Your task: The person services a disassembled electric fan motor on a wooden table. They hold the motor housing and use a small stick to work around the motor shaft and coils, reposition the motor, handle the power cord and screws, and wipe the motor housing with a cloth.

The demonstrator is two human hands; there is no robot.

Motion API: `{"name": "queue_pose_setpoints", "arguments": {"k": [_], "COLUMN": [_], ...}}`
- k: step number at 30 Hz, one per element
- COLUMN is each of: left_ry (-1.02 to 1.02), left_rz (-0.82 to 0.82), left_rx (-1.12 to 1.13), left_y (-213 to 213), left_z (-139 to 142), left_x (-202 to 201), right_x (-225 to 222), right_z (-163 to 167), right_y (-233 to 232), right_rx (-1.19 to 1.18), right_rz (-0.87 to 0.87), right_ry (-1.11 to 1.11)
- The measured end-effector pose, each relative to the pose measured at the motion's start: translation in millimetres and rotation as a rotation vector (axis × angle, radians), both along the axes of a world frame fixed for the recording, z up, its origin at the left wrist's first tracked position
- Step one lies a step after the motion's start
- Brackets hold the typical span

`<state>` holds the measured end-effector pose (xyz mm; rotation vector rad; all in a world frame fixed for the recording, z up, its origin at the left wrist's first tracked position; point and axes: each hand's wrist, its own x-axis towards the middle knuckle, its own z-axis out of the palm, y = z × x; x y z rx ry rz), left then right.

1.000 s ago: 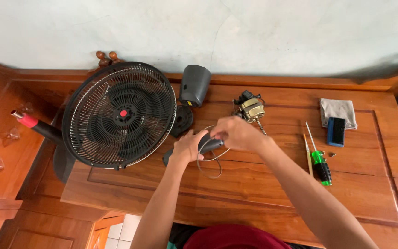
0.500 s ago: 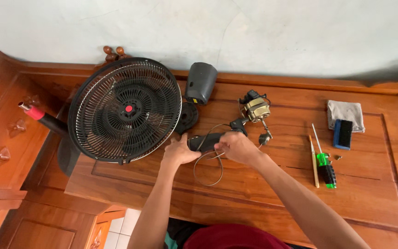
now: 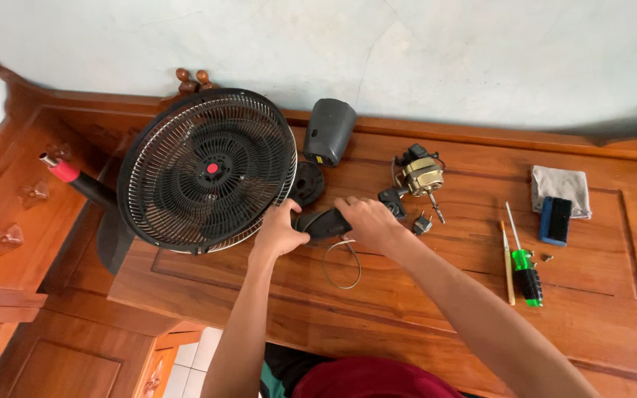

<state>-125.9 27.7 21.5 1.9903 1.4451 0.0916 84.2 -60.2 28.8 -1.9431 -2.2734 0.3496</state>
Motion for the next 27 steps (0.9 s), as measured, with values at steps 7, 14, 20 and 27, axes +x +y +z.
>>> {"name": "queue_pose_setpoints", "arguments": {"k": [7,14,20,27], "left_ry": [-0.158,-0.398,-0.171,-0.042], "left_rz": [0.041,0.006,0.111,-0.146], "left_rx": [0.039,-0.014,-0.037,0.175], "left_y": [-1,-8,-2,-10], "left_z": [-3,-5,-26,-66], "left_x": [4,33,29,22], "right_x": [44,81,94,105], "right_z": [0,12,13,13], "right_y": [-11,-16,-14,-5], "right_rx": [0.145,0.010,0.034,0.178], "right_rz": [-0.001,-0.111,-0.196,-0.170], "right_ry": [0.229,0.277,0.402,0.403]}}
